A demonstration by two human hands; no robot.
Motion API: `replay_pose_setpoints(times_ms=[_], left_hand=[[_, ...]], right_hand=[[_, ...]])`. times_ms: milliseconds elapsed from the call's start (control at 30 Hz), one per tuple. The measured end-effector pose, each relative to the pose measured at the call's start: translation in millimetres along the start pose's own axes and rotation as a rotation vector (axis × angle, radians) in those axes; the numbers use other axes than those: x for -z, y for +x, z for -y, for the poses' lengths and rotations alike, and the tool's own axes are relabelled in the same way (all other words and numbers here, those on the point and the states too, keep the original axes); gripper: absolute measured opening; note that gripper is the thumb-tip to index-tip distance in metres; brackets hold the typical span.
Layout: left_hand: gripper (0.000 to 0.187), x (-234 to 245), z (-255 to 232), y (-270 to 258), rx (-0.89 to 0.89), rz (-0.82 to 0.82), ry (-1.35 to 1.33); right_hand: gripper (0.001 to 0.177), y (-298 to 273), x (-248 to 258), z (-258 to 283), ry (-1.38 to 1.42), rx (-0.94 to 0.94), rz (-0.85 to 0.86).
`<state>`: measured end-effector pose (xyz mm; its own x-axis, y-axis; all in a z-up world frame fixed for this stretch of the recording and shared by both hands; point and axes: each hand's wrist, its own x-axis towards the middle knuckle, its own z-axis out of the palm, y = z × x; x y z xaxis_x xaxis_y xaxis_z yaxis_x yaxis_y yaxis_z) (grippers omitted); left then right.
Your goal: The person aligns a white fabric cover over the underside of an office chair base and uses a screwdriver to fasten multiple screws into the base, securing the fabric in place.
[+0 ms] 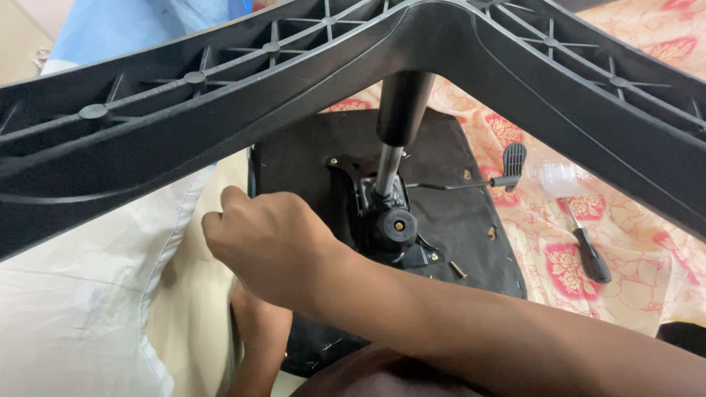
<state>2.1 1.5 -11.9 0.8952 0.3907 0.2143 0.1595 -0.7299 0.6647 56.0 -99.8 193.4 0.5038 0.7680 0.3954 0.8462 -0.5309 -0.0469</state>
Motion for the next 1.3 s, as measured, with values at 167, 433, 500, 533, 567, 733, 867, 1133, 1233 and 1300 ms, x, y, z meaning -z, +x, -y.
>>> replay_pose_setpoints(times_ms=[167,433,500,533,567,733,867,1133,1233,1300], left_hand=[[0.024,1,-3,3,0.097,0.093,0.000],[0.031,4,-5,-2,0.001,-0.013,-0.146],[0.029,4,-4,-2,-0.134,-0.104,-0.105],[0.024,5,-3,-2,-0.106,-0.078,-0.092],[0.019,5,-2,-2,-0.077,-0.052,-0.079],[0.022,9,-3,-5,0.110,0.027,-0.129],[0.013,8,-4,-6,-0.107,-0.108,-0.088],[0.019,10,-1,-9,-0.073,-0.088,-0.147],[0.015,15,-5,-13,0.005,-0.082,-0.217],[0.016,18,-9,-15,0.067,-0.084,-0.263]], right_hand=[[0.028,3,-4,0,0.079,-0.035,0.035],[0.025,-2,-5,5,0.110,0.022,-0.042],[0.025,4,-5,5,0.107,-0.026,-0.001],[0.029,6,-5,5,0.079,-0.063,0.063],[0.035,7,-5,6,0.051,-0.100,0.127],[0.033,1,-3,9,0.116,-0.072,0.038],[0.027,0,0,4,0.027,-0.014,0.052],[0.035,3,11,9,0.052,-0.113,0.258],[0.041,-2,9,13,0.060,-0.065,0.227],[0.031,-2,6,13,0.066,-0.032,0.161]])
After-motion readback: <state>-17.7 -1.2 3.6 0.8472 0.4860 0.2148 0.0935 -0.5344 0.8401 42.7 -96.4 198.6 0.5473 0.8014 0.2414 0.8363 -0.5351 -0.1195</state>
